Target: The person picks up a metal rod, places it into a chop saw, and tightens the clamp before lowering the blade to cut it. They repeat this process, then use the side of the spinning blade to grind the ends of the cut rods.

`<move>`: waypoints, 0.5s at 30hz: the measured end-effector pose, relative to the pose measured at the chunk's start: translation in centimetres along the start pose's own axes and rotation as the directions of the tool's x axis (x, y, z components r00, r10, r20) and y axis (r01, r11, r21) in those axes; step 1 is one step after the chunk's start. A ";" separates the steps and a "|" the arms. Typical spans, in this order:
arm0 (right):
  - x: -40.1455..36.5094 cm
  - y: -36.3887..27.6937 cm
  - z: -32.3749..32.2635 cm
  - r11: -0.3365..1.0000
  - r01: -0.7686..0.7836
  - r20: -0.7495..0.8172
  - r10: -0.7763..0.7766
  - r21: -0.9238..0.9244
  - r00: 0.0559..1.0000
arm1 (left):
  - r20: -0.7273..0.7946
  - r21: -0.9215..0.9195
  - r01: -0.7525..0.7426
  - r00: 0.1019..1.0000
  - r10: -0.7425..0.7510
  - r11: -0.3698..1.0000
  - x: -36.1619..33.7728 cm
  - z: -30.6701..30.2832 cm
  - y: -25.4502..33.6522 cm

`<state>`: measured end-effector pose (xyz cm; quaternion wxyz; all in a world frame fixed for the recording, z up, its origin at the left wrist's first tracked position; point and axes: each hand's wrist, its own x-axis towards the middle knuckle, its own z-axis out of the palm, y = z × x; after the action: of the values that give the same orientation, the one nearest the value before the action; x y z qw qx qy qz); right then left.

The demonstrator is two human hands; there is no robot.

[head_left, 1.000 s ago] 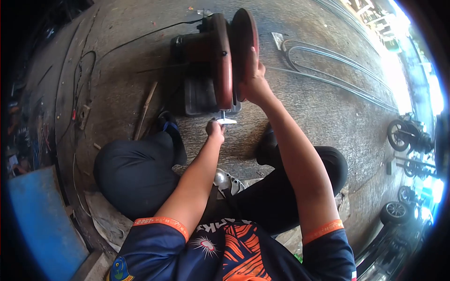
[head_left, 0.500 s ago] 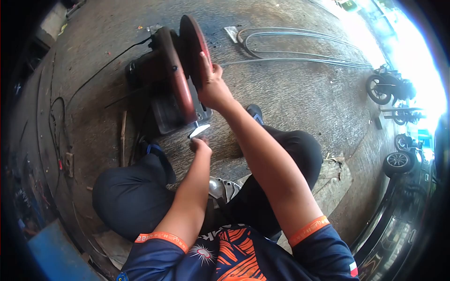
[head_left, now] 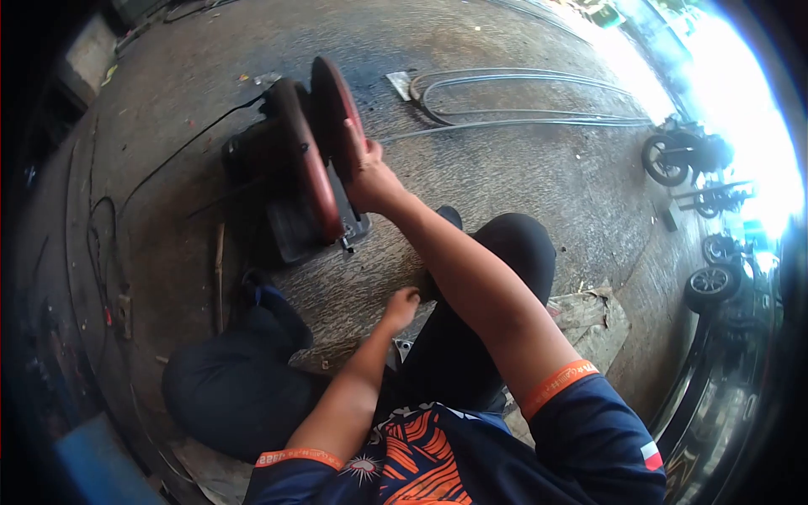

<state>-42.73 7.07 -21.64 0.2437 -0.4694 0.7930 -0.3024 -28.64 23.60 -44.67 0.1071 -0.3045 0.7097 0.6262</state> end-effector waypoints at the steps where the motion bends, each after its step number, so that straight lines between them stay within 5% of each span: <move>1: 0.3 0.3 0.5 0.999 0.016 -0.062 -0.019 -0.045 0.998 | -0.261 -0.388 -0.005 0.960 -0.105 0.922 -0.1 0.0 -1.9; 3: 0.7 1.2 1.5 0.992 0.061 -0.120 -0.075 -0.112 0.990 | -0.361 -0.475 0.193 0.847 -0.390 0.859 -0.1 -4.8 -1.3; 4: 1.0 1.8 1.8 0.986 0.097 -0.124 -0.113 -0.134 0.986 | -0.308 -0.737 0.137 0.803 -0.510 0.662 1.8 -6.7 -3.9; 5: 1.9 3.5 2.3 0.887 0.303 -0.113 -0.361 -0.348 0.926 | -0.231 -0.916 0.036 0.768 -0.597 0.401 3.6 -8.5 -6.6; 7: 1.9 3.3 2.6 0.858 0.379 -0.103 -0.437 -0.345 0.894 | -0.141 -0.958 -0.261 0.793 -0.593 -0.121 2.4 -12.6 -3.3; 8: 0.6 1.0 1.4 0.958 0.248 -0.098 -0.263 -0.146 0.960 | -0.153 -0.950 -0.285 0.777 -0.610 -0.125 2.5 -13.7 -3.2; 9: -0.3 -0.8 0.4 0.998 0.059 -0.021 -0.059 0.008 0.998 | -0.094 -0.957 -0.217 0.858 -0.504 -0.191 2.8 -14.4 -3.1; 10: -0.3 -0.9 0.7 0.938 0.313 -0.123 -0.331 -0.149 0.935 | -0.033 -0.960 -0.135 0.924 -0.380 -0.245 2.9 -14.7 -2.7; 15: 0.9 1.2 1.5 0.960 0.243 -0.068 -0.254 -0.139 0.965 | -0.057 -0.875 -0.278 0.873 -0.484 -0.398 4.5 -14.0 -2.6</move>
<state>-42.84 6.38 -23.65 0.1390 -0.5668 0.7554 -0.2981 -27.53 8.85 -46.51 -0.2972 -0.4580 -0.1727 0.8198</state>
